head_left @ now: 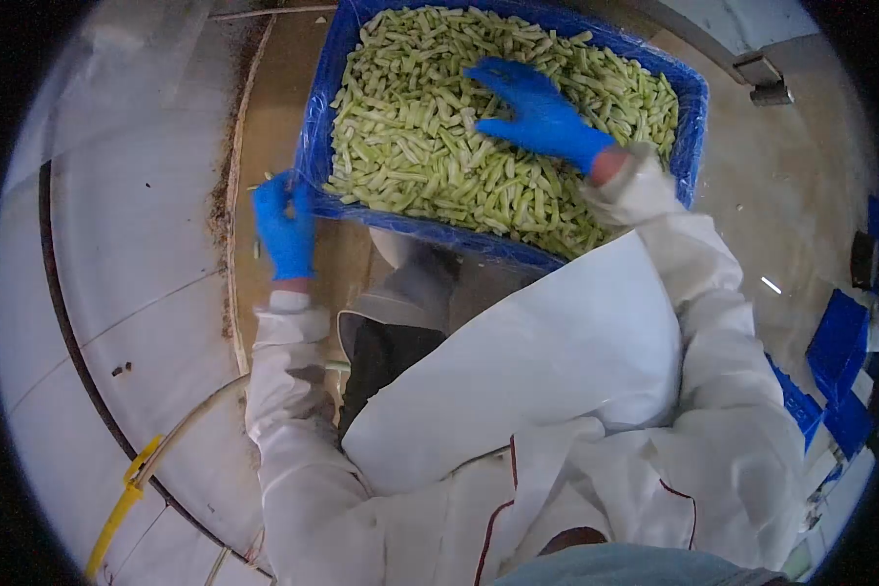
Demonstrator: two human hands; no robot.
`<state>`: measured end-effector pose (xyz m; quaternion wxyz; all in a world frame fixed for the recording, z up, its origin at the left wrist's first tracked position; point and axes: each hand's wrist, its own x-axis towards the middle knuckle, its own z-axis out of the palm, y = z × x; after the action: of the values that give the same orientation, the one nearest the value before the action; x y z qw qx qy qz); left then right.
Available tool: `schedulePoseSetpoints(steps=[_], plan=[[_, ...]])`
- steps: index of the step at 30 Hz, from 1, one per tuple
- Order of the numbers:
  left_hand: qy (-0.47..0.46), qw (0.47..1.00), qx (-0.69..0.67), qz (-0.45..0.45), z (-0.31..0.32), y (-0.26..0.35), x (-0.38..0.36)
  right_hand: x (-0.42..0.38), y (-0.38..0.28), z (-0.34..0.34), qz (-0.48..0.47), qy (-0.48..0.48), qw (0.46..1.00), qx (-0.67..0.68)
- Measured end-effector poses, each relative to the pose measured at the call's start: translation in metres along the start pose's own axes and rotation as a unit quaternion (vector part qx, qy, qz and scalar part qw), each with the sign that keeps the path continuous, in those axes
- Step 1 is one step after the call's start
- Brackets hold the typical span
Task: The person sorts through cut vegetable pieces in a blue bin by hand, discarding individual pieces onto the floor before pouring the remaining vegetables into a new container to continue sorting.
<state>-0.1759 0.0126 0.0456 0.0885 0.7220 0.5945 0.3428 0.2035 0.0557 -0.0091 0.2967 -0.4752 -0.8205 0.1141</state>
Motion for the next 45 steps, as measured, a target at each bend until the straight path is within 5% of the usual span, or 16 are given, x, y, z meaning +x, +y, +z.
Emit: schedulePoseSetpoints(steps=[4,6,9,13,17,18,21,28,30,36,38,43,45], plan=[[-0.049,0.992,-0.055,0.105,0.043,0.069,0.02,0.022,-0.013,0.04,0.069,0.048,0.996,0.015],[-0.115,0.983,0.026,0.142,0.075,0.055,0.032,0.017,-0.015,0.04,0.073,0.038,0.996,-0.026],[-0.136,0.977,-0.058,0.151,0.101,0.102,0.061,0.009,0.0,0.045,0.038,0.087,0.995,0.024],[-0.21,0.965,-0.058,0.148,0.16,0.091,0.072,0.01,-0.005,0.045,0.039,0.142,0.988,0.042],[-0.165,0.964,-0.189,0.091,0.168,0.086,0.059,0.006,-0.004,0.037,0.047,0.133,0.982,0.13],[-0.136,0.963,-0.213,0.097,0.161,0.091,0.059,0.005,-0.009,0.031,0.056,0.114,0.977,0.17],[-0.133,0.905,-0.399,-0.065,0.142,0.095,0.058,-0.008,-0.024,0.016,0.113,0.161,0.934,0.299],[-0.187,0.884,-0.42,-0.083,0.129,0.126,0.048,-0.016,-0.033,-0.015,0.191,0.085,0.907,0.366],[-0.206,0.869,-0.423,-0.15,0.121,0.145,0.045,-0.017,-0.034,-0.016,0.197,0.068,0.919,0.336],[-0.124,0.951,-0.28,-0.034,0.131,0.136,0.037,-0.024,-0.043,-0.008,0.23,0.091,0.919,0.306],[-0.123,0.931,-0.344,-0.003,0.133,0.116,0.035,-0.028,-0.039,-0.006,0.244,0.076,0.902,0.349],[-0.195,0.859,-0.418,-0.224,0.022,0.091,0.016,-0.045,-0.025,-0.033,0.256,0.047,0.896,0.36],[-0.326,0.849,-0.376,-0.179,-0.041,0.031,-0.014,-0.061,-0.008,-0.051,0.245,0.015,0.906,0.346]])
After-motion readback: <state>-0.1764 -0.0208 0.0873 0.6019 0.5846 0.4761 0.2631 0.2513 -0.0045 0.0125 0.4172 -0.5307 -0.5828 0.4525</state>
